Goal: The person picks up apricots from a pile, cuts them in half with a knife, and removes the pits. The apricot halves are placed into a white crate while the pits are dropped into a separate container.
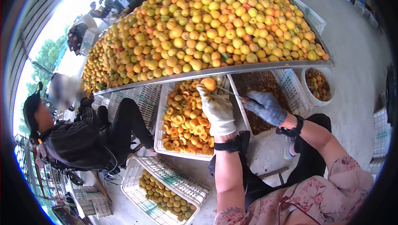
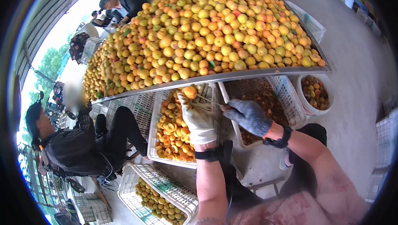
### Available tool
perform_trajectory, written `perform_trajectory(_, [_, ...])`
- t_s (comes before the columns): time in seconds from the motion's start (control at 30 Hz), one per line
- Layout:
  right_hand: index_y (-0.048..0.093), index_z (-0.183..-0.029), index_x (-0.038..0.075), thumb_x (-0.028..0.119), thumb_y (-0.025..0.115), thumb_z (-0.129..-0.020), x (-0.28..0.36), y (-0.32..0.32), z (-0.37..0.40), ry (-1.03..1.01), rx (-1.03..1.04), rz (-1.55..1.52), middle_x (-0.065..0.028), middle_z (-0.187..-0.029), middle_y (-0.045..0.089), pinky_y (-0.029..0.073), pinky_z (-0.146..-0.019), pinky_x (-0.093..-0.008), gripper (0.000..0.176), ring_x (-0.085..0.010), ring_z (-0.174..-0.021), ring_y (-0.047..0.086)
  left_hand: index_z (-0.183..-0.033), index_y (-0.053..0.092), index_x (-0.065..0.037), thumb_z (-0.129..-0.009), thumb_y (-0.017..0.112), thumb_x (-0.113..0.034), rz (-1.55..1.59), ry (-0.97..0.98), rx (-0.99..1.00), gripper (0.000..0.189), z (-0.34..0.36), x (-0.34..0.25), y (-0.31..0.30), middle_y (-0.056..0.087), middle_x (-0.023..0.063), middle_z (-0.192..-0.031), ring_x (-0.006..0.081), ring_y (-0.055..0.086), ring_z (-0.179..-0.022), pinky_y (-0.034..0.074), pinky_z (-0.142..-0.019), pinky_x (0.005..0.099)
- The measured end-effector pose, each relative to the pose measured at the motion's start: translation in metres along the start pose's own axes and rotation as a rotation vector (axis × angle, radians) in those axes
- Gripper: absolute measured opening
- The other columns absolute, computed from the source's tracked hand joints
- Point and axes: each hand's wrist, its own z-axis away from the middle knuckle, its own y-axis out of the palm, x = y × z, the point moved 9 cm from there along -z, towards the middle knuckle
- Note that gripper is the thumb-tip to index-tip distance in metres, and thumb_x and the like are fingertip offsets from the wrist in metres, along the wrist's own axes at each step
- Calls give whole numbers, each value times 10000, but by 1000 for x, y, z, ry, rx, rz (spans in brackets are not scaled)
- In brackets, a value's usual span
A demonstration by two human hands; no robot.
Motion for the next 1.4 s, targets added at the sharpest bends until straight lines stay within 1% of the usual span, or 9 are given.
perform_trajectory(0.07, [630, -955, 19, 162, 636, -875, -3, -14, -1, 88, -87, -196, -80, -803, 637, 468, -651, -303, 164, -159, -730, 605, -1143, 523, -37, -968, 423, -441, -104, 62, 25, 451, 0, -15, -4, 603, 89, -1046, 222, 593, -943, 493, -890, 367])
perform_trajectory(0.13, [629, -1067, 55, 98, 615, -894, -28, -11, -6, 314, -203, -856, 26, -911, 627, 471, -696, -220, 180, -89, -803, 576, -1123, 554, -10, -961, 480, -375, -1093, 349, 61, 406, 22, -28, 16, 582, 83, -1074, 165, 546, -963, 445, -870, 304])
perform_trajectory(0.2, [613, -1127, 24, 123, 575, -920, -36, -11, -12, 585, -119, -701, 5, -1016, 631, 473, -748, -219, 232, -76, -881, 577, -1132, 567, 9, -948, 506, -331, -986, 242, 63, 391, 30, -8, 19, 591, 112, -1046, 216, 548, -945, 435, -857, 337])
perform_trajectory(0.37, [640, -1087, 34, 141, 582, -915, -37, 14, -40, 346, -233, -915, 8, -1002, 634, 455, -772, -223, 211, -62, -888, 559, -1116, 580, -56, -922, 511, -199, -1442, 720, 198, 250, 50, -20, 58, 620, 193, -962, 359, 575, -893, 457, -780, 428])
perform_trajectory(0.57, [659, -1019, 44, 176, 585, -919, -22, 37, -46, 454, -256, -941, 9, -921, 643, 458, -726, -228, 181, -67, -827, 559, -1093, 559, -40, -941, 480, -199, -1454, 671, 52, 233, 56, -37, 55, 630, 185, -821, 333, 603, -733, 470, -666, 412])
perform_trajectory(0.87, [600, -1079, 34, 257, 640, -840, 56, 33, -59, -113, -168, 383, -143, -860, 645, 475, -686, -381, 329, -312, -765, 615, -1003, 518, 40, -984, 389, -268, -993, 469, -322, 334, 47, -38, -9, 582, 102, -881, 220, 535, -805, 442, -796, 338])
perform_trajectory(1.0, [608, -1052, 45, 297, 659, -814, 85, 37, -61, -306, -131, 556, -138, -826, 634, 468, -649, -393, 351, -319, -729, 601, -993, 582, -53, -941, 448, -257, -107, -37, 39, 249, 21, 6, -10, 621, 68, -959, 167, 588, -882, 470, -855, 325])
perform_trajectory(1.13, [582, -946, 70, 205, 546, -934, 50, 15, -78, -111, -221, -543, -11, -677, 542, 410, -469, -288, 140, -117, -500, 485, -1051, 548, -65, -968, 383, -415, 122, -285, 386, 396, 29, -1, 16, 530, 32, -671, 158, 481, -564, 415, -526, 282])
perform_trajectory(1.4, [562, -856, 75, 410, 481, -936, 46, 13, -76, 317, -163, -1345, -26, -523, 461, 307, -331, -244, 354, -124, -337, 377, -1039, 539, -37, -961, 354, -527, -184, -167, 113, 530, 38, -4, 20, 477, 28, -599, 129, 415, -479, 354, -454, 249])
